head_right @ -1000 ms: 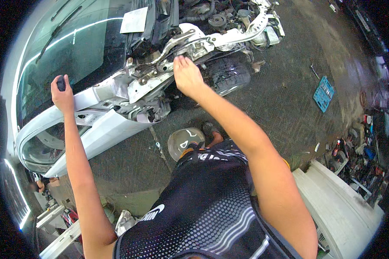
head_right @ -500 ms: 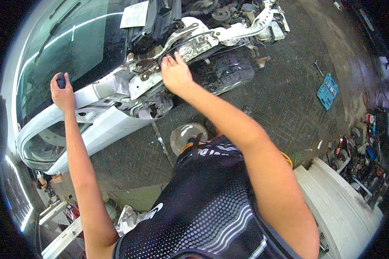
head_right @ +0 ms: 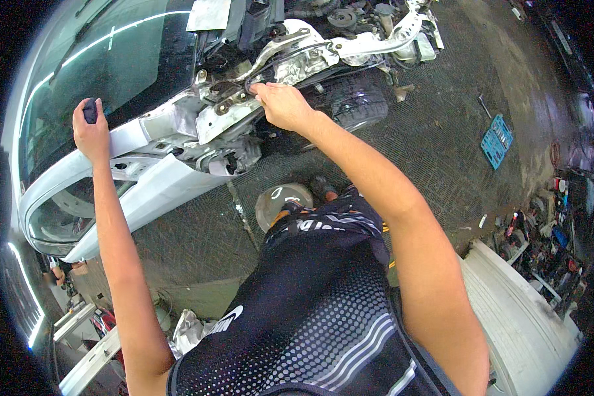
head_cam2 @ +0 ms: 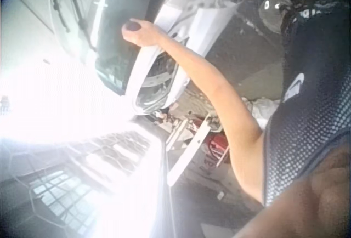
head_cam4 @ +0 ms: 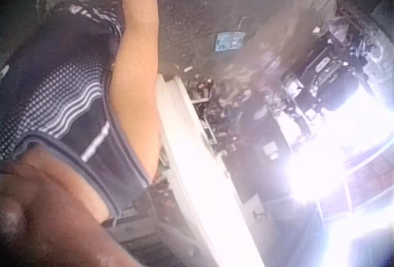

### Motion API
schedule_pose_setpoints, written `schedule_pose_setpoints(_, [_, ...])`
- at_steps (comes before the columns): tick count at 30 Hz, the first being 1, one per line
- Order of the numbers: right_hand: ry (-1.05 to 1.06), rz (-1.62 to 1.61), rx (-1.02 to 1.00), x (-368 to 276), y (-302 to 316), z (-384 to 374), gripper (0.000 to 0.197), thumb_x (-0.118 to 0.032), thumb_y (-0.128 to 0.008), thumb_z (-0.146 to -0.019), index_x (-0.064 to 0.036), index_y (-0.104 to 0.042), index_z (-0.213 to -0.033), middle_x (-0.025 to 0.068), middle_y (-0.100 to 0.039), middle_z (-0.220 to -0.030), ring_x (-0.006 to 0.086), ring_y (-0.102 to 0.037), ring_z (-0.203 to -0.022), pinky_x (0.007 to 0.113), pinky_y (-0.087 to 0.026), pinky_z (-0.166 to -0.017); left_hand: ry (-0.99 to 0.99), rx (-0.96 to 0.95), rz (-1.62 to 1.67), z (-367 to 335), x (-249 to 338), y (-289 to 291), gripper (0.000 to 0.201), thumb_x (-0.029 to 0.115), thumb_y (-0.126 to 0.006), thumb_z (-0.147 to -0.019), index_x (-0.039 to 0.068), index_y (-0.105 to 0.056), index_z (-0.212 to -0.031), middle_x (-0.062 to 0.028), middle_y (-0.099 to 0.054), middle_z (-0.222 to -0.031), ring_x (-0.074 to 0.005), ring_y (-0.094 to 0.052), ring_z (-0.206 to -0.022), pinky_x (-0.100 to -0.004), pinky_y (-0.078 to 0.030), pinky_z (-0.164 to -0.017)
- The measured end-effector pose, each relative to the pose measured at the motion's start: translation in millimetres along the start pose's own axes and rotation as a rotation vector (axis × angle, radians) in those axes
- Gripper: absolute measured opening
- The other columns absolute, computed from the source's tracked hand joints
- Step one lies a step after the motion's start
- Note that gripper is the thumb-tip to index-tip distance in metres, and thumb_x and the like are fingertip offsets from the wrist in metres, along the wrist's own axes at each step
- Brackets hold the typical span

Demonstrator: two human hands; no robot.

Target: The person scrubs the front frame of a white car with a dark sponge, repeatedly dipping it into a bucket of water. They focus on the area around the windshield and front bumper, wiping and rinsing the sponge throughout the process.

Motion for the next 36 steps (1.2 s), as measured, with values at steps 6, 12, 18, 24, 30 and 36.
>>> schedule_pose_setpoints(6, [0.027, 0.257, 0.077, -10, 33, 29, 0.045, -0.002, -0.055, -0.086, 0.0044, -0.057, -0.130, 0.0225, -0.067, -0.124, 0.0359, -0.065, -0.117, 0.045, -0.046, -0.110, 0.013, 0.008, -0.012, 8, -8, 2, 0.029, 0.033, -0.074, -0.093, 0.011, -0.068, -0.111, -0.0098, -0.070, -0.106, -0.0323, -0.069, -0.095, -0.0426, -0.055, -0.081])
schedule_pose_setpoints(12, [0.208, 0.437, 0.153, -50, -43, 43, 0.051, -0.009, -0.050, -0.090, 0.0074, -0.052, -0.138, 0.0195, -0.060, -0.137, 0.0302, -0.054, -0.134, 0.049, -0.034, -0.119, -0.013, -0.002, 0.000, 0, -2, -3, 0.030, 0.034, -0.074, -0.093, 0.011, -0.068, -0.111, -0.0094, -0.071, -0.107, -0.0314, -0.070, -0.096, -0.0422, -0.055, -0.082])
schedule_pose_setpoints(18, [0.139, 0.560, 0.171, -8, -1, 48, 0.052, -0.008, -0.055, -0.088, 0.0036, -0.051, -0.137, 0.0142, -0.063, -0.134, 0.0228, -0.061, -0.123, 0.044, -0.037, -0.115, 0.008, -0.018, -0.002, 9, -11, 2, 0.030, 0.034, -0.074, -0.093, 0.011, -0.069, -0.111, -0.0088, -0.071, -0.108, -0.0309, -0.069, -0.098, -0.0420, -0.055, -0.084])
schedule_pose_setpoints(24, [-0.076, 0.699, 0.092, -16, -18, 37, 0.056, -0.008, -0.054, -0.085, 0.0083, -0.048, -0.138, 0.0186, -0.060, -0.134, 0.0280, -0.056, -0.127, 0.039, -0.035, -0.114, 0.009, 0.005, -0.041, 5, -6, -1, 0.030, 0.035, -0.074, -0.093, 0.011, -0.070, -0.110, -0.0082, -0.071, -0.108, -0.0305, -0.070, -0.097, -0.0419, -0.055, -0.083])
schedule_pose_setpoints(30, [-0.126, 0.551, 0.079, -5, 3, 36, 0.059, -0.006, -0.052, -0.086, 0.0059, -0.045, -0.144, 0.0225, -0.056, -0.143, 0.0276, -0.053, -0.136, 0.043, -0.035, -0.117, -0.011, 0.000, 0.031, 6, -12, 4, 0.027, 0.032, -0.074, -0.093, 0.011, -0.070, -0.109, -0.0081, -0.071, -0.104, -0.0310, -0.070, -0.094, -0.0413, -0.055, -0.082])
schedule_pose_setpoints(36, [0.010, 0.387, 0.130, -27, -34, 52, 0.055, -0.012, -0.046, -0.092, 0.0066, -0.046, -0.144, 0.0217, -0.052, -0.148, 0.0321, -0.046, -0.142, 0.043, -0.030, -0.122, 0.003, -0.134, 0.498, 0, 71, -1, 0.022, 0.014, -0.077, -0.091, 0.011, -0.074, -0.112, -0.0069, -0.074, -0.103, -0.0154, -0.070, -0.089, -0.0301, -0.055, -0.080])
Point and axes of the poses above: each hand's wrist, its own z-axis away from the middle knuckle, its own y-axis out of the back of the hand, x = y × z, the point moved 3 cm from there along -z, towards the middle knuckle
